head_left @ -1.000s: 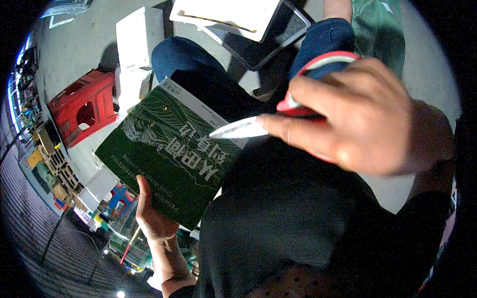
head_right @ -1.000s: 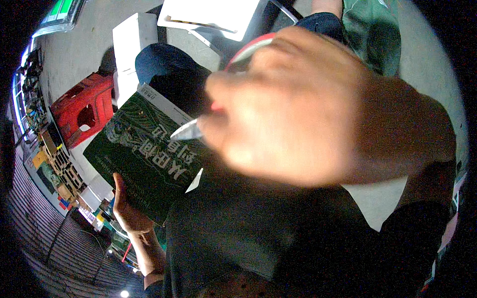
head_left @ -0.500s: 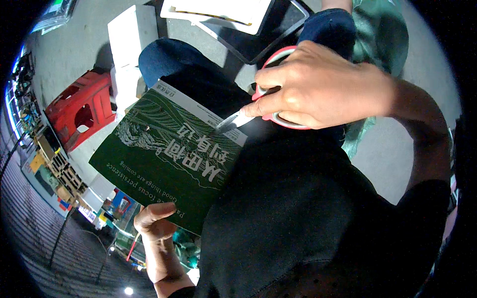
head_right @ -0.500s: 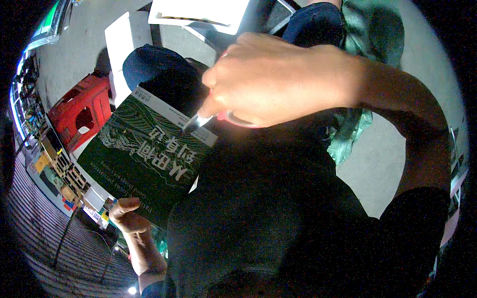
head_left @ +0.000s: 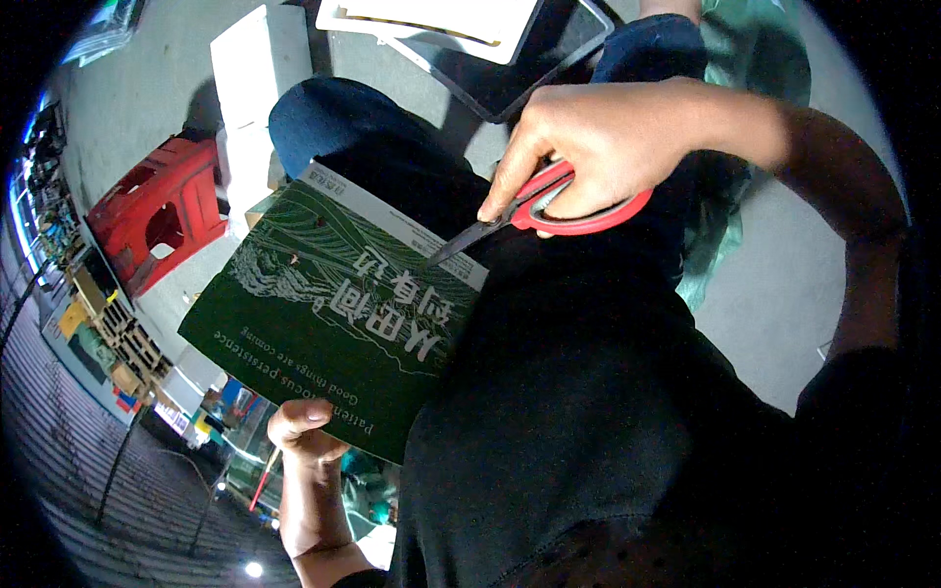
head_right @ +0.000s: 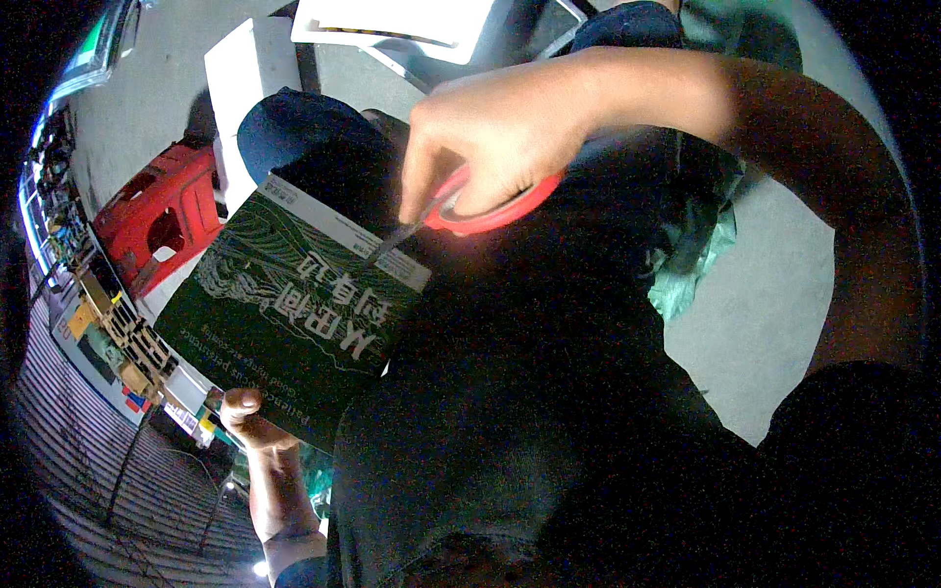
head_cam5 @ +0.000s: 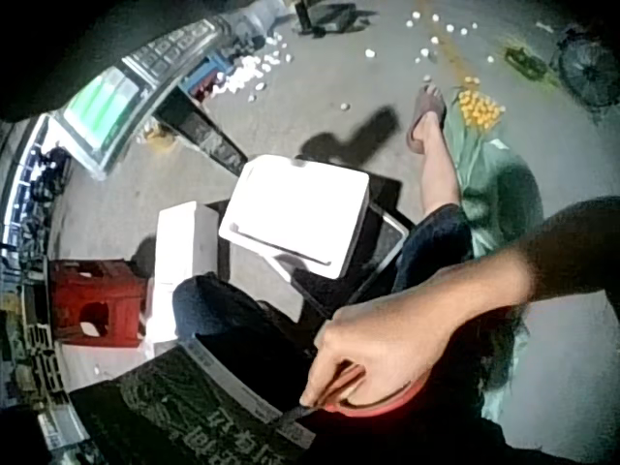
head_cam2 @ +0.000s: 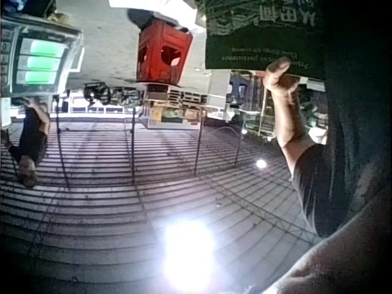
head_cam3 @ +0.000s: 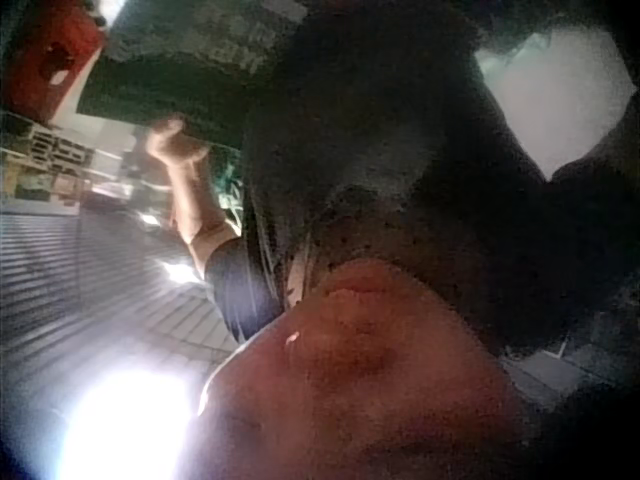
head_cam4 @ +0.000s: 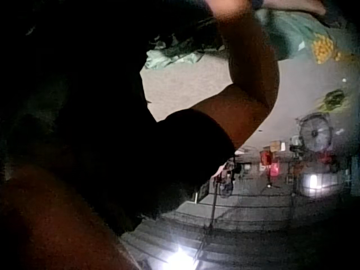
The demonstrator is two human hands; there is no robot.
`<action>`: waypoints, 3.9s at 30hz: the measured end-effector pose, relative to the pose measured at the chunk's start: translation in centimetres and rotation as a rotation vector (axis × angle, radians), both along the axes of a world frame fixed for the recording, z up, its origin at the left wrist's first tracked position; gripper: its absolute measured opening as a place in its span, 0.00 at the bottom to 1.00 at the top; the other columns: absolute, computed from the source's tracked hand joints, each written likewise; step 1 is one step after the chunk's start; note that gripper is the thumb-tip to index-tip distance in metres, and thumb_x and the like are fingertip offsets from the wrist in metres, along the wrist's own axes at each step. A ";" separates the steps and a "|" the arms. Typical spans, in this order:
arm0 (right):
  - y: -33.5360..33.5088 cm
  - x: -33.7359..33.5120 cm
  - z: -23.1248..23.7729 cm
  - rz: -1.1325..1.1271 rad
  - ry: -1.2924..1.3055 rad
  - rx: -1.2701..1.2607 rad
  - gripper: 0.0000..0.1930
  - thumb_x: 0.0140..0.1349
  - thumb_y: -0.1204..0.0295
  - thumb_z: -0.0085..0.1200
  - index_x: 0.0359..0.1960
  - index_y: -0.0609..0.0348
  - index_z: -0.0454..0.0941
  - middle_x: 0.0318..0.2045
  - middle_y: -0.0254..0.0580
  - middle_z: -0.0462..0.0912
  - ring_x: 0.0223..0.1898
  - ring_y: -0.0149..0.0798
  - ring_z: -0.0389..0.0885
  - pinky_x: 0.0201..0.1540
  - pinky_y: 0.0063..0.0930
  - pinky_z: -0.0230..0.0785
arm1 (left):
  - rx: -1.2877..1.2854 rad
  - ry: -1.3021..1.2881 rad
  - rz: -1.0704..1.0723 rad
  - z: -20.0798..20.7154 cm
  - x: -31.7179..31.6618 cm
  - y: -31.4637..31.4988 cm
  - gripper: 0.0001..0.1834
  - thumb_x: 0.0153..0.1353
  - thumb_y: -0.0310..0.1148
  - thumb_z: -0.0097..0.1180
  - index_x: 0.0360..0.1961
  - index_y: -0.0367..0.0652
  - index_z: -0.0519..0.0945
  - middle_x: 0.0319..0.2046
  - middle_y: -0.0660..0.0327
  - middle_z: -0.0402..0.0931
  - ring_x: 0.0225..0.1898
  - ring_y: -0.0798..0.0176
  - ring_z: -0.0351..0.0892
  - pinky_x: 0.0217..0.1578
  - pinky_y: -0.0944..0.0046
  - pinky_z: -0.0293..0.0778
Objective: The person cuts a green cardboard box with scissors and places the pieces into another box.
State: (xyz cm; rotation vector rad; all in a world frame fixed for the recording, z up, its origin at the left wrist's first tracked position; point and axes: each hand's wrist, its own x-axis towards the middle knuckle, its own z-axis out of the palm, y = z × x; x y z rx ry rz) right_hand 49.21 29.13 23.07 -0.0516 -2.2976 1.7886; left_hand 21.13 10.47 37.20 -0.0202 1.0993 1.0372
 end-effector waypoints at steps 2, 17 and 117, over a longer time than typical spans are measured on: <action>-0.4 -0.7 -0.3 0.058 -0.083 -0.340 0.18 0.45 0.74 0.52 0.41 0.59 0.79 0.35 0.51 0.81 0.37 0.53 0.79 0.41 0.38 0.71 | 0.018 -0.009 0.033 0.0 -0.1 -0.4 0.36 0.36 0.20 0.50 0.54 0.30 0.65 0.48 0.43 0.71 0.46 0.42 0.74 0.46 0.46 0.73; 0.7 -2.5 4.0 0.238 -0.400 0.227 0.13 0.56 0.69 0.53 0.41 0.59 0.79 0.35 0.44 0.81 0.35 0.36 0.79 0.37 0.28 0.71 | -0.099 0.019 -0.021 -0.5 -0.6 -1.0 0.31 0.35 0.27 0.51 0.48 0.27 0.71 0.45 0.44 0.74 0.44 0.43 0.76 0.48 0.47 0.72; -4.6 2.9 3.6 -0.659 -0.121 1.063 0.15 0.52 0.74 0.54 0.43 0.51 0.80 0.32 0.40 0.78 0.29 0.41 0.79 0.30 0.32 0.71 | -0.113 1.074 -0.576 -0.1 7.9 4.7 0.24 0.50 0.21 0.54 0.52 0.34 0.67 0.40 0.56 0.75 0.40 0.62 0.75 0.42 0.66 0.70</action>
